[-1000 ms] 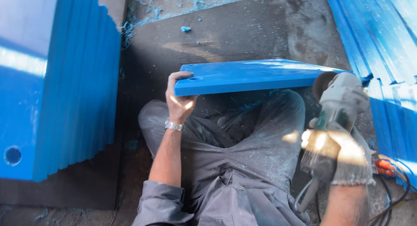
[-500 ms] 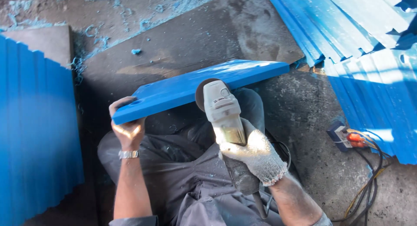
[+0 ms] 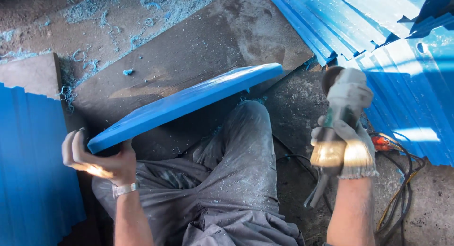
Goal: Grinding the edges of blue plastic slabs using an angle grinder.
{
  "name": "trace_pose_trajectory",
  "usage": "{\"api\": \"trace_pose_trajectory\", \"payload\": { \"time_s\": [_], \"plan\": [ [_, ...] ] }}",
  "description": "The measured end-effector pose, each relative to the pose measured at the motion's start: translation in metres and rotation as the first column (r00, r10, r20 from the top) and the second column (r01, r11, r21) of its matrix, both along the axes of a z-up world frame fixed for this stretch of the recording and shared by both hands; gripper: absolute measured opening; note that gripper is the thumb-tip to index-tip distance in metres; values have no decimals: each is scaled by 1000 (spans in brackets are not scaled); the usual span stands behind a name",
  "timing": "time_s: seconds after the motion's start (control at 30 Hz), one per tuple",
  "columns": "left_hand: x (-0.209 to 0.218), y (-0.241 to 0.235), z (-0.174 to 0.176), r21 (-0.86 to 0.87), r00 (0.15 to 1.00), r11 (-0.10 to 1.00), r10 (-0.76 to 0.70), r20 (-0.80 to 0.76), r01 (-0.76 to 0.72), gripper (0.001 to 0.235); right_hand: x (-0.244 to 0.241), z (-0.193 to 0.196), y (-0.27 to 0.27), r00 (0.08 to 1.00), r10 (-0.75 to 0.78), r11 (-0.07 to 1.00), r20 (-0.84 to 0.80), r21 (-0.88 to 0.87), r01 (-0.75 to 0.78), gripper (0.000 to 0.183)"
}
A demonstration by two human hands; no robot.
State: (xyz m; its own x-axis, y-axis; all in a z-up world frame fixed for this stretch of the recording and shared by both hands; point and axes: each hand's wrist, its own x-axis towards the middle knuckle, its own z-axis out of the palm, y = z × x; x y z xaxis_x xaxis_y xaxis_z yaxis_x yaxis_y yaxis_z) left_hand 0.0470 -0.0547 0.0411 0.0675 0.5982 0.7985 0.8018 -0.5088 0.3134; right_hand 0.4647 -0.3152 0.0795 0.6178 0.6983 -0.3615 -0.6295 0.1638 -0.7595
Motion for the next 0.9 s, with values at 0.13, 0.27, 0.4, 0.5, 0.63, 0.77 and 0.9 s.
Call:
{"api": "trace_pose_trajectory", "payload": {
  "time_s": [0.13,0.27,0.4,0.5,0.63,0.77,0.9],
  "plan": [
    [58,6,29,91,979,994,-34,-201,53,62,7,-35,-24,1000,-5,998,-7,62,5,52],
    [157,25,18,-234,876,909,-401,-269,344,58,-2,-61,-22,999,-14,999,45,-41,15,56],
    [256,38,-4,-348,772,808,-573,-274,476,46,-20,-63,-7,999,48,999,4,13,-48,52],
    [305,47,-11,-310,785,845,-525,-330,435,50,-26,-62,1,995,82,996,-48,-36,-84,54],
    [318,51,-6,-432,774,803,-557,-299,411,42,-40,-48,-9,997,74,997,-18,-33,-75,59],
    [316,70,6,-380,753,785,-600,-270,489,44,-39,-47,-16,995,97,991,-11,-95,-97,65],
    [283,92,54,-399,742,752,-634,-219,525,49,-36,-46,-26,985,121,991,120,-77,-112,66]
  ]
}}
